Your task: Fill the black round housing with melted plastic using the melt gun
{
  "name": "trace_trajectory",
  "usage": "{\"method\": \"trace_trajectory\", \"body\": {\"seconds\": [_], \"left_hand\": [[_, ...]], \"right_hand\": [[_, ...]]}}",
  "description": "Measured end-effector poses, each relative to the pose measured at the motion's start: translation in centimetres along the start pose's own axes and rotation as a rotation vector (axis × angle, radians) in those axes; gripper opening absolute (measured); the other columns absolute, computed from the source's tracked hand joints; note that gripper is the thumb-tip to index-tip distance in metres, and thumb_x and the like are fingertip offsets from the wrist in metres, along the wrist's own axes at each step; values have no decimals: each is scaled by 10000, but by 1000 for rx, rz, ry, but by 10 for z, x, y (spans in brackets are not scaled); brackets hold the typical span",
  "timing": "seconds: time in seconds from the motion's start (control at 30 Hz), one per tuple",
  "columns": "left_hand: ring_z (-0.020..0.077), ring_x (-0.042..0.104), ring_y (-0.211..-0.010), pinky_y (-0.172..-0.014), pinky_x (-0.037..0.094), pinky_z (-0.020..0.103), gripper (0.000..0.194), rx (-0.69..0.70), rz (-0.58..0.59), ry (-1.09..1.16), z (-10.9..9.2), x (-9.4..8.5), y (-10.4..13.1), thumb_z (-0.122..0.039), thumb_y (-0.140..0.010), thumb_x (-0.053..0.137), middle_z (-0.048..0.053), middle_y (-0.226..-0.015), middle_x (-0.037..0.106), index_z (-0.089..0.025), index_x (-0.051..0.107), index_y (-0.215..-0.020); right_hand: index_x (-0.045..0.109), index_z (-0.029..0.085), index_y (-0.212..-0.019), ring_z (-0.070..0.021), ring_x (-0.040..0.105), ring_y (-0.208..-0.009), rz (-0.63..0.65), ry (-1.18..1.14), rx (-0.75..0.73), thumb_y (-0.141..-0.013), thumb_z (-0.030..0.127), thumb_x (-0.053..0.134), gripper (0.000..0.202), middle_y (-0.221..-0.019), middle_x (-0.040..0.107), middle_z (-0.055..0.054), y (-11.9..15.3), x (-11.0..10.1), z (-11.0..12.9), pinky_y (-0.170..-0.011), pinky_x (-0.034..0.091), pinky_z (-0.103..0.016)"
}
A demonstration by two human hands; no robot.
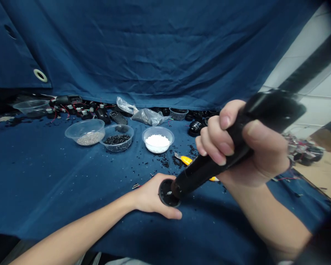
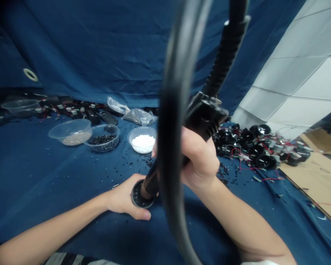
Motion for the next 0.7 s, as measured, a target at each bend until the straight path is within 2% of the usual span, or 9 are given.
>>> {"method": "trace_trajectory", "body": {"seconds": [0.1,0.23,0.3,0.43,0.6,0.7], "left_hand": [[126,429,-695,-658,375,247,425,7,-124,-25,2,-9,-2,-311,-580,816,-17,-738,501,-102,589,-872],[108,396,-652,-603,335,228,382,-32,-262,-54,7,-18,-2,-297,-599,797,-36,-697,462,-123,554,-837],[108,384,-651,-597,319,227,376,-36,-297,-78,8,-21,-3,-304,-594,798,-38,-697,450,-128,548,-812],[124,411,-679,-624,323,239,430,-51,-286,-41,11,-20,-3,-349,-565,821,-26,-715,476,-112,585,-836],[122,452,-699,-675,359,243,440,-69,-154,117,9,-4,-2,-342,-548,842,-19,-745,531,-121,616,-855],[117,460,-698,-680,372,240,435,-70,-79,136,7,5,-1,-317,-545,847,-20,-758,546,-126,623,-866]], "right_hand": [[541,234,-667,-96,428,-390,-137,26,-175,-756,300,707,200,-499,472,62,1,-12,4,-415,402,-267],[540,220,-659,-99,467,-444,-271,78,-156,-766,290,702,206,-536,500,51,-3,-27,-7,-447,401,-251],[558,212,-667,-99,469,-453,-276,73,-136,-785,346,674,213,-545,504,44,-7,-31,-11,-449,392,-243],[636,215,-821,-140,532,-535,-106,-14,-40,-829,570,541,367,-625,555,8,-18,-25,-15,-514,464,-280],[625,228,-1126,-183,614,-700,153,-82,174,-813,608,495,509,-766,624,-13,-25,-27,-27,-685,545,-350],[617,240,-1167,-168,643,-756,301,-99,199,-786,652,561,564,-832,640,-8,-28,-33,-34,-741,553,-334]]}}
Point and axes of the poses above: each hand's wrist, its own y-axis away from the middle knuckle, its own x-axis out of the palm, z = x × y, the point moved 9 cm from there along -y, towards the middle knuckle
